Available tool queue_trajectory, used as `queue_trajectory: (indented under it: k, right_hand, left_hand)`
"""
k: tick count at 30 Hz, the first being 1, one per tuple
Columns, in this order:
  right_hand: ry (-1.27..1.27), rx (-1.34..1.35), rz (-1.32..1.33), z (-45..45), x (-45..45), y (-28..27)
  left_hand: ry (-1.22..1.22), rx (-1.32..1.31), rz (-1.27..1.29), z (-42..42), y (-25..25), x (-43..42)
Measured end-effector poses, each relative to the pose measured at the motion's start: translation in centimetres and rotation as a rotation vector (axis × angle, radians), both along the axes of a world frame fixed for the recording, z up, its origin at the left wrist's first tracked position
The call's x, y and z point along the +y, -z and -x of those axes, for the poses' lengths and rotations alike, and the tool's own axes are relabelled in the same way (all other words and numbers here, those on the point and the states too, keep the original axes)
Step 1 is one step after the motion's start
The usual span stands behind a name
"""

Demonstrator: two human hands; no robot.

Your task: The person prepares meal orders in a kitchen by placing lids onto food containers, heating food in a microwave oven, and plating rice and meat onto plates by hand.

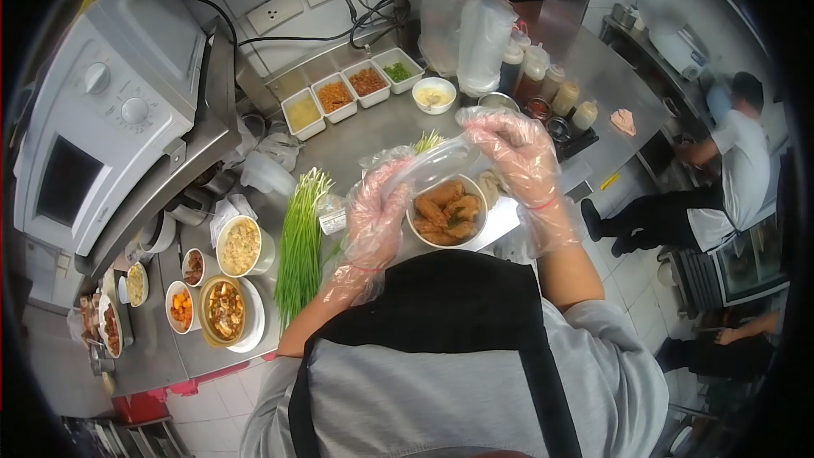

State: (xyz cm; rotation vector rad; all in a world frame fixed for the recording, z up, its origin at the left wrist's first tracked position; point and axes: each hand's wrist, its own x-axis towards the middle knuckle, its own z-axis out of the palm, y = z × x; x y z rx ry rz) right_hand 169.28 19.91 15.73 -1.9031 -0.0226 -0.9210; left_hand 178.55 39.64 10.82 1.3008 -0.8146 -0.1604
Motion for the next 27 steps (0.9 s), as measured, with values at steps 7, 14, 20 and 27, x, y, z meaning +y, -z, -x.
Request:
queue_trajectory:
  k: [7, 14, 20, 27]
  right_hand:
    - [-0.103, 0.136, 0.166, 0.8, 2.2, 0.8]
    - [-0.529, 0.330, -0.094, 2.7, 0.6, 0.8]
    - [-0.627, 0.545, -0.499, 4.1, 1.5, -1.2]
    - [-0.699, 0.508, -0.604, 3.3, 1.5, 0.5]
  left_hand:
    - [-0.163, -0.601, -0.458, 0.4, -3.1, -0.6]
    - [0.126, -0.699, -0.380, 0.2, -5.1, 0.7]
    - [0.155, -0.721, -0.307, 0.3, -5.4, 0.9]
    - [0.155, -0.674, -0.244, 0.5, -5.4, 1.1]
